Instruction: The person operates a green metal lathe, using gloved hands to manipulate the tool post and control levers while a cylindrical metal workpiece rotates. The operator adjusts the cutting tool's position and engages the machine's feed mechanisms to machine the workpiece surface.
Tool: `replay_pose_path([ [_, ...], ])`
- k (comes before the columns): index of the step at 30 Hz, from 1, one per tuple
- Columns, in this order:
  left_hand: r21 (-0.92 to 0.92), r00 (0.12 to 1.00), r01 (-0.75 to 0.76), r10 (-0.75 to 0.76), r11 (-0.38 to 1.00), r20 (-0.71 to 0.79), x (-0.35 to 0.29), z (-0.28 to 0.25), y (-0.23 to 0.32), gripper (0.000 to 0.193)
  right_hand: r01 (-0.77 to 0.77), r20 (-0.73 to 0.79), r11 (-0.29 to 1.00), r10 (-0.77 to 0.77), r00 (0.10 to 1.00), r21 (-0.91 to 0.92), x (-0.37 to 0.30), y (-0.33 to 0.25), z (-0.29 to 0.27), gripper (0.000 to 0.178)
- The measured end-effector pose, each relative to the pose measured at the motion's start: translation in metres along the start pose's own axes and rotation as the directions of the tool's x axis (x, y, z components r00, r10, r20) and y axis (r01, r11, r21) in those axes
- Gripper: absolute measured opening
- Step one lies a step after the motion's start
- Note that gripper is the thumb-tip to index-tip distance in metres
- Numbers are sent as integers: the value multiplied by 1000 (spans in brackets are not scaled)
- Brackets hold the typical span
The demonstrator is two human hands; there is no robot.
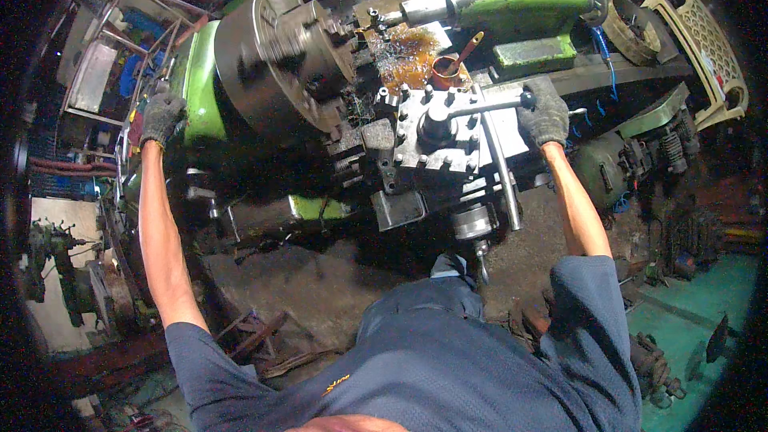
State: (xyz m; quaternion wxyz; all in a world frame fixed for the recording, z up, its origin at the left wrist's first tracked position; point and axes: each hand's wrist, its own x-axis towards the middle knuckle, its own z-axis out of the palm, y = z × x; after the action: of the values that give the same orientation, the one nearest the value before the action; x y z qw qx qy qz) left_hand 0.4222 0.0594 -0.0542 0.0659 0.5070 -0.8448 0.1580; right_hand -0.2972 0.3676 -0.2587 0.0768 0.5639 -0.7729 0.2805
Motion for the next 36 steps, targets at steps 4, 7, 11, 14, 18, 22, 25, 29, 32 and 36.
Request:
replay_pose_path([
  [4, -14, 984, 102, -98, 995, 151, 28, -19, 55, 28, -43, -37, 999, 44, 998, 7, -6, 4, -8, 38],
  [7, 90, 981, -30, 13, 995, 192, 28, -11, 38, 21, -55, -9, 998, 55, 998, -8, -4, -1, -9, 37],
  [11, 275, 955, -245, 183, 930, 231, 37, -13, 45, 15, -1, -53, 1000, 2, 999, 18, -6, 10, -5, 36],
  [14, 447, 890, -449, 340, 774, 305, 37, -11, 42, 13, -35, -25, 999, 35, 999, 18, -5, 5, -7, 35],
  [18, 521, 916, -358, 183, 775, 357, 45, -6, 40, 13, 49, -118, 999, -50, 992, -13, -7, 13, -2, 30],
  [22, 366, 960, -121, 15, 923, 281, 51, 4, 27, 32, 102, -142, 990, -114, 983, -93, -6, 14, -7, 25],
  [25, 179, 960, 125, -165, 976, 225, 44, 12, 4, 58, 105, -159, 993, -111, 981, -45, -3, 11, -7, 27],
  [29, 95, 969, 136, -152, 986, 194, 51, 17, 13, 56, 52, -186, 997, -63, 980, -64, -8, 20, -1, 30],
  [32, 148, 973, 153, -175, 977, 148, 42, 11, 13, 52, 67, -159, 998, -69, 985, -18, -5, 10, -7, 29],
  [36, 159, 975, 150, -172, 976, 140, 47, -9, 72, 21, 61, -184, 997, -69, 981, -50, -9, 19, -9, 29],
])
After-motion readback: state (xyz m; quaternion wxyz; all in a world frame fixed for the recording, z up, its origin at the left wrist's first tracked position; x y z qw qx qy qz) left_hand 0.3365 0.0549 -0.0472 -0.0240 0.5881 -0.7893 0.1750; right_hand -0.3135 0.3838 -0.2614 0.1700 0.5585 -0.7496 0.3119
